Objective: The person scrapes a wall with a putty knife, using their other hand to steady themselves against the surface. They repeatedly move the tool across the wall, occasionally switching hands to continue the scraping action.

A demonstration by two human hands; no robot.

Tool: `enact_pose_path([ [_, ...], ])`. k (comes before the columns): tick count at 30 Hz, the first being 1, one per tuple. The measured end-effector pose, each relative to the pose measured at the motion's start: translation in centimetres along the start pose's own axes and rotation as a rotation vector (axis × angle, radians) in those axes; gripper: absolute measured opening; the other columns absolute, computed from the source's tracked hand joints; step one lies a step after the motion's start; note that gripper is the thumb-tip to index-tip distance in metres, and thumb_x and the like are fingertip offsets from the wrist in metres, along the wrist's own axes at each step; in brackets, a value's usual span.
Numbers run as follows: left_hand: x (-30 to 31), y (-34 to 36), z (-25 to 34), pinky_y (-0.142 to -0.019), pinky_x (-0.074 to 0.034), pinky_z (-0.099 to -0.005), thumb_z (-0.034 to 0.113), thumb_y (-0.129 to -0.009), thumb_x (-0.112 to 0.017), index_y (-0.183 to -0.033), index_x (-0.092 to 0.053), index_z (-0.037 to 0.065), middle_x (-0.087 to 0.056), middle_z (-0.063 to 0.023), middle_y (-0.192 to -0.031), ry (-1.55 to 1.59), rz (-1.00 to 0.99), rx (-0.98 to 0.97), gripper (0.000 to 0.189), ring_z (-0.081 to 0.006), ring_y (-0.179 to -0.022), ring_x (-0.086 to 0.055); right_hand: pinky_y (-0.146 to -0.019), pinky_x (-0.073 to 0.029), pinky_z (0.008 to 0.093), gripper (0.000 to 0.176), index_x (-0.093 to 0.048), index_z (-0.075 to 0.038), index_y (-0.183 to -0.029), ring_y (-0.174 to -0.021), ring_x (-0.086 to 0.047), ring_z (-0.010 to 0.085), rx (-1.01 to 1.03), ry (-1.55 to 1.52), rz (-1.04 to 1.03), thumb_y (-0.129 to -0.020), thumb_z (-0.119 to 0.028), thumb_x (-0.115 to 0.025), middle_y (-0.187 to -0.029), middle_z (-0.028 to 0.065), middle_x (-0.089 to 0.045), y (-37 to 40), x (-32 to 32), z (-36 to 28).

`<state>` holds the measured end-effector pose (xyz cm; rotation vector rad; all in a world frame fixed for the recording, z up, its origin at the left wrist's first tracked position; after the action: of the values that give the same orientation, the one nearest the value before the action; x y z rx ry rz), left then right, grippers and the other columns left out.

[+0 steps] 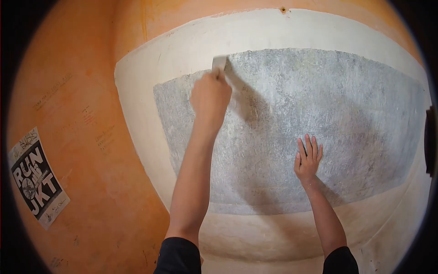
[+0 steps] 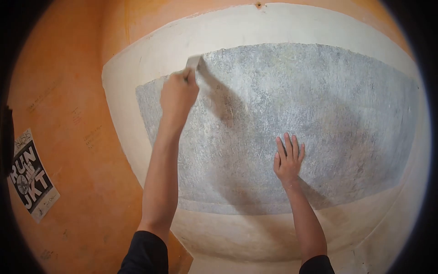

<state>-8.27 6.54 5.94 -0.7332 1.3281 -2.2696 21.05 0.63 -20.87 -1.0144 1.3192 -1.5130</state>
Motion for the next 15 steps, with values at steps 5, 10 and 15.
enact_pose_path([
  [5,-0.8,2.8,-0.6,-0.081,-0.055,-0.0465,0.031,-0.096,-0.058,-0.119,-0.073,0.016,-0.073,-0.0221,-0.095,0.074,-0.024,-0.015,0.032,-0.0405,-0.090,-0.070,-0.119,-0.016,0.0569,0.046,-0.058,-0.012,-0.140,-0.144,-0.037,0.0328,0.001,-0.022,-0.003,-0.098,-0.023,-0.045,-0.152,0.0108,-0.047,-0.1,0.0,0.1],
  [10,0.5,1.3,-0.9,-0.079,-0.055,-0.0465,0.030,-0.096,-0.058,-0.119,-0.073,0.016,-0.073,-0.0209,-0.094,0.018,-0.038,-0.023,0.031,-0.0405,-0.089,-0.070,-0.119,-0.017,0.0569,0.046,-0.058,-0.012,-0.141,-0.144,-0.038,0.0330,-0.006,-0.008,0.002,-0.098,-0.024,-0.045,-0.152,0.0111,-0.047,-0.1,0.0,-0.2],
  [15,-0.1,1.1,-0.7,-0.080,-0.055,-0.0461,0.030,-0.096,-0.058,-0.118,-0.074,0.017,-0.073,-0.0206,-0.095,0.070,-0.064,-0.013,0.030,-0.0401,-0.090,-0.070,-0.119,-0.017,0.0568,0.045,-0.058,-0.013,-0.140,-0.144,-0.037,0.0329,-0.001,-0.008,-0.003,-0.099,-0.025,-0.045,-0.152,0.0109,-0.047,-0.1,-0.1,0.1],
])
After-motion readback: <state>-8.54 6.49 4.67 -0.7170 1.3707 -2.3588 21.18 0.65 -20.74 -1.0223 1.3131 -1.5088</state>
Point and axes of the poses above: each hand's wrist, its own y-axis away from the middle knuckle, its own x-axis out of the back of the hand, z = x × y, the point moved 4 cm from there along -y, towards the middle knuckle
